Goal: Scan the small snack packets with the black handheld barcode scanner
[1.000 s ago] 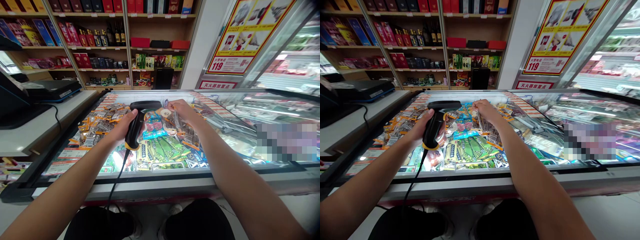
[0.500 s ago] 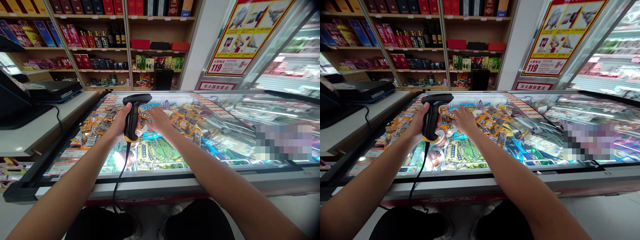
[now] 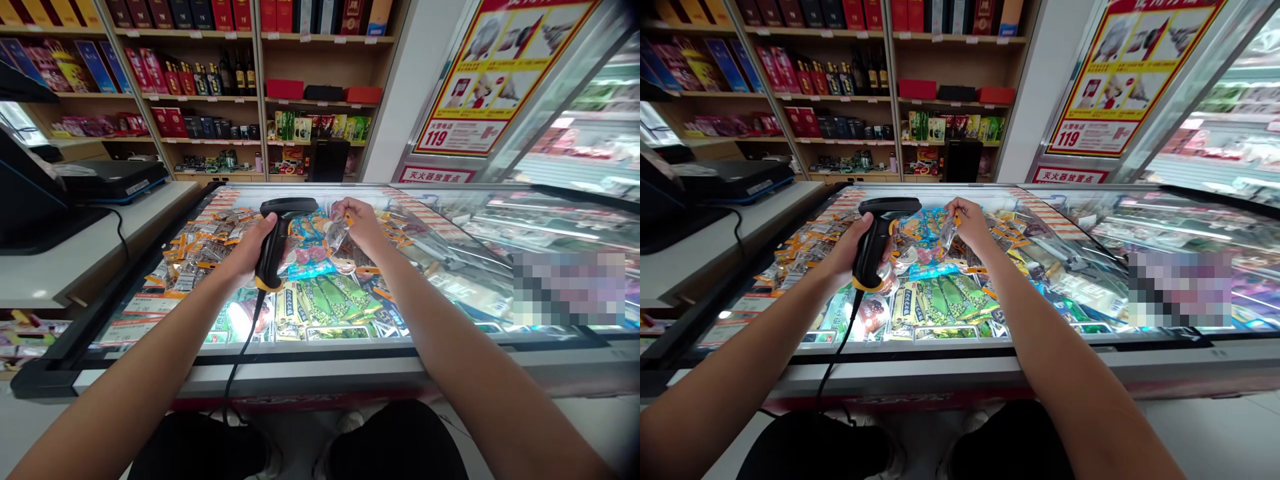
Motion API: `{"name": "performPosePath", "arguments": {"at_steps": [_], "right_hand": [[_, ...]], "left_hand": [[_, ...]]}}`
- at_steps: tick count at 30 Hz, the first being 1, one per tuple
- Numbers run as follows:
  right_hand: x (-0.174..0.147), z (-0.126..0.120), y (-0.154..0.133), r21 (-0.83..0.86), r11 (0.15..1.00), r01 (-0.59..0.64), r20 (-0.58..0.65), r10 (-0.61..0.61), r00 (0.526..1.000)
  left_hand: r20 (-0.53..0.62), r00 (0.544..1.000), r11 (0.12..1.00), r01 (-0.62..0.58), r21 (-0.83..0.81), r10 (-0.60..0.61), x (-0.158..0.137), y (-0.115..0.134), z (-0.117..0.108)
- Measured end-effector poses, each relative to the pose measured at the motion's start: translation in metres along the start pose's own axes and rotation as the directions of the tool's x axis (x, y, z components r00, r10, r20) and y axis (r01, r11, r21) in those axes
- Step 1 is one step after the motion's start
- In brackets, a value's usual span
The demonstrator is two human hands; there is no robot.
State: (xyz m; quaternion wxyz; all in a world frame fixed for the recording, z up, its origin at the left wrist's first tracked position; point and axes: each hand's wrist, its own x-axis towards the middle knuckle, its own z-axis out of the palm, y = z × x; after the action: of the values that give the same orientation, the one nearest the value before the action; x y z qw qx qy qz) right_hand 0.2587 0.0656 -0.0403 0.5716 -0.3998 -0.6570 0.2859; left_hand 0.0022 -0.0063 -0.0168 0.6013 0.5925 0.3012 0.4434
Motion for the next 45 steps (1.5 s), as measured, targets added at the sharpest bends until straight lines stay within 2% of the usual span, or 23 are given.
{"name": "performPosePath", "arguments": {"at_steps": [2, 4, 8, 15, 19, 22, 23, 24, 26, 27, 29, 30, 33, 36, 38, 41, 45], "right_hand": [[-0.002, -0.006, -0.007, 0.254, 0.956, -0.149, 0.121, 0.122, 0.985], [-0.006, -0.008, -0.015, 0.357, 0.895, -0.268, 0.216, 0.2, 0.956], [-0.01, -0.009, -0.023, 0.347, 0.864, -0.364, 0.314, 0.259, 0.913], [-0.013, -0.003, -0.028, 0.302, 0.893, -0.334, 0.366, 0.215, 0.905], [-0.01, -0.005, -0.029, 0.184, 0.927, -0.326, 0.357, 0.246, 0.901], [-0.006, -0.013, -0.027, -0.167, 0.954, -0.247, 0.211, 0.279, 0.937], [-0.005, -0.016, -0.026, -0.332, 0.921, -0.206, 0.122, 0.259, 0.958], [-0.005, -0.018, -0.025, -0.493, 0.852, -0.176, 0.03, 0.219, 0.975], [-0.007, -0.02, -0.023, -0.751, 0.642, -0.156, -0.122, 0.097, 0.988], [-0.009, -0.018, -0.022, -0.833, 0.533, -0.149, -0.156, 0.032, 0.987], [-0.014, -0.007, -0.022, -0.919, 0.386, -0.085, -0.112, -0.048, 0.993], [-0.016, 0.001, -0.022, -0.933, 0.358, -0.024, -0.048, -0.057, 0.997], [-0.024, 0.037, -0.024, -0.902, 0.412, 0.129, 0.141, -0.001, 0.99], [-0.03, 0.073, -0.018, -0.89, 0.446, 0.094, 0.154, 0.102, 0.983], [-0.033, 0.087, -0.009, -0.894, 0.444, 0.059, 0.151, 0.175, 0.973], [-0.034, 0.092, 0.004, -0.873, 0.487, 0.02, 0.156, 0.24, 0.958], [-0.028, 0.081, 0.009, -0.752, 0.656, -0.069, 0.135, 0.255, 0.957]], "left_hand": [[0.056, 0.998, 0.999, 0.01, 0.032, -0.011, 0.0, -0.005, -0.001], [0.095, 0.995, 0.998, 0.018, 0.064, -0.024, -0.001, -0.01, -0.002], [0.148, 0.988, 0.996, 0.026, 0.084, -0.038, -0.004, -0.012, -0.001], [0.199, 0.978, 0.994, 0.051, 0.092, -0.068, -0.009, -0.01, 0.002], [0.202, 0.978, 0.995, 0.032, 0.091, -0.05, -0.007, -0.013, -0.001], [0.144, 0.99, 0.997, -0.006, 0.079, -0.006, -0.004, -0.011, -0.004], [0.113, 0.993, 0.998, -0.019, 0.068, 0.011, -0.002, -0.008, -0.005], [0.078, 0.996, 0.998, -0.034, 0.054, 0.03, -0.001, -0.005, -0.006], [0.0, 0.997, 0.997, -0.072, 0.03, 0.073, 0.001, 0.001, -0.009], [-0.037, 0.995, 0.995, -0.093, 0.021, 0.094, 0.002, 0.004, -0.01], [-0.09, 0.988, 0.992, -0.128, 0.008, 0.128, 0.003, 0.009, -0.012], [-0.103, 0.985, 0.99, -0.139, 0.003, 0.139, 0.003, 0.011, -0.013], [-0.092, 0.987, 0.991, -0.135, -0.002, 0.134, 0.002, 0.011, -0.013], [-0.068, 0.992, 0.995, -0.103, 0.013, 0.104, 0.003, 0.005, -0.011], [-0.061, 0.994, 0.996, -0.089, 0.032, 0.091, 0.005, 0.001, -0.009], [-0.036, 0.997, 0.996, -0.065, 0.057, 0.067, 0.006, -0.005, -0.005], [0.006, 0.999, 0.995, -0.053, 0.081, 0.053, 0.005, -0.011, 0.0]]}}
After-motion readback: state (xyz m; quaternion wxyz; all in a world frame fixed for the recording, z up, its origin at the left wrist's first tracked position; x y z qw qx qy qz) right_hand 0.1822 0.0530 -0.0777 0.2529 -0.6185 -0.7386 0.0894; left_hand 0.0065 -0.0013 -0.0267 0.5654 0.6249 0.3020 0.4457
